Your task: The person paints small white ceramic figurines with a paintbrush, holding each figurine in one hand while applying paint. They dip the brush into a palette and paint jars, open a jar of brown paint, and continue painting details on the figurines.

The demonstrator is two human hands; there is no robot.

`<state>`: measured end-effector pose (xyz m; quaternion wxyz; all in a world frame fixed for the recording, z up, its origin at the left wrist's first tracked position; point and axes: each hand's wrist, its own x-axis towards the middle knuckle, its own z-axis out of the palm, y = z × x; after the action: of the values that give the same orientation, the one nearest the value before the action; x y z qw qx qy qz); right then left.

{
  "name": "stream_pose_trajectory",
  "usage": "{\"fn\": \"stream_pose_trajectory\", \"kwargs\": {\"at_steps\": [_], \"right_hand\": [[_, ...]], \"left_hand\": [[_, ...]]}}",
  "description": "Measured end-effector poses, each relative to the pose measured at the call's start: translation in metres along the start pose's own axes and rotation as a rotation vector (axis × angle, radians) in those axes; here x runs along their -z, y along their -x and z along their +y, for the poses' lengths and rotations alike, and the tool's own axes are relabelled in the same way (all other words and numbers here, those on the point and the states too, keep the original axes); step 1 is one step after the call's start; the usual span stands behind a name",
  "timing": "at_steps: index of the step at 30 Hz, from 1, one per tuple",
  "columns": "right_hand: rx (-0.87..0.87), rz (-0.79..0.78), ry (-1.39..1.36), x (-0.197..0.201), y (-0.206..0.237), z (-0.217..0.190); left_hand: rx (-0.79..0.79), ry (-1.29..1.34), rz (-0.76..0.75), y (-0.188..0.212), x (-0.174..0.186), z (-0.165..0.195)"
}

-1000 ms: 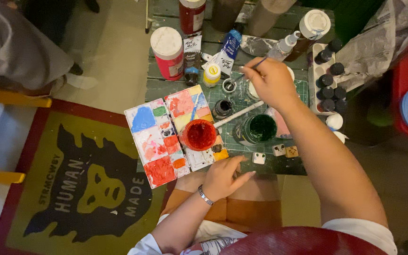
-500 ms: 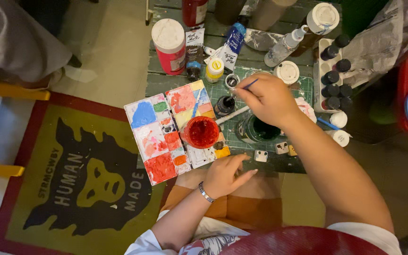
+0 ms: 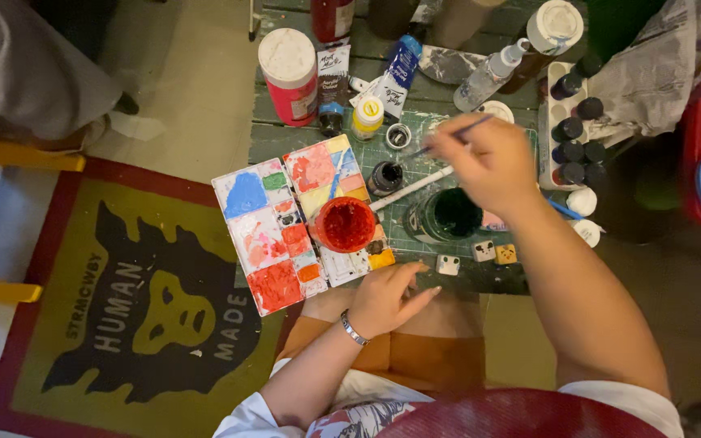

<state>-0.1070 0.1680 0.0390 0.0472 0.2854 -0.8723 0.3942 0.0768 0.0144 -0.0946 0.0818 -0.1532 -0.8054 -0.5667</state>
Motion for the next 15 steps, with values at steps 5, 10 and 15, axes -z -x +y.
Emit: {"fn": "stream_pose_trajectory", "kwargs": {"at_steps": [5,10,15], "right_hand": [[-0.175,0.411,-0.573,0.021,0.073,0.012],[-0.169,0.651,-0.937,0.019,0.169,0.017],[-0.205,0.769,-1.151,0.005,0.252,0.012]], "left_hand": [[-0.079,-0.108,0.19,0.005,-0.014,0.004],[-0.122,-0.269,0.265,0.009,-0.032,0.017],[-0.141,-0.37,0.226,0.009,-0.054,0.03]]}}
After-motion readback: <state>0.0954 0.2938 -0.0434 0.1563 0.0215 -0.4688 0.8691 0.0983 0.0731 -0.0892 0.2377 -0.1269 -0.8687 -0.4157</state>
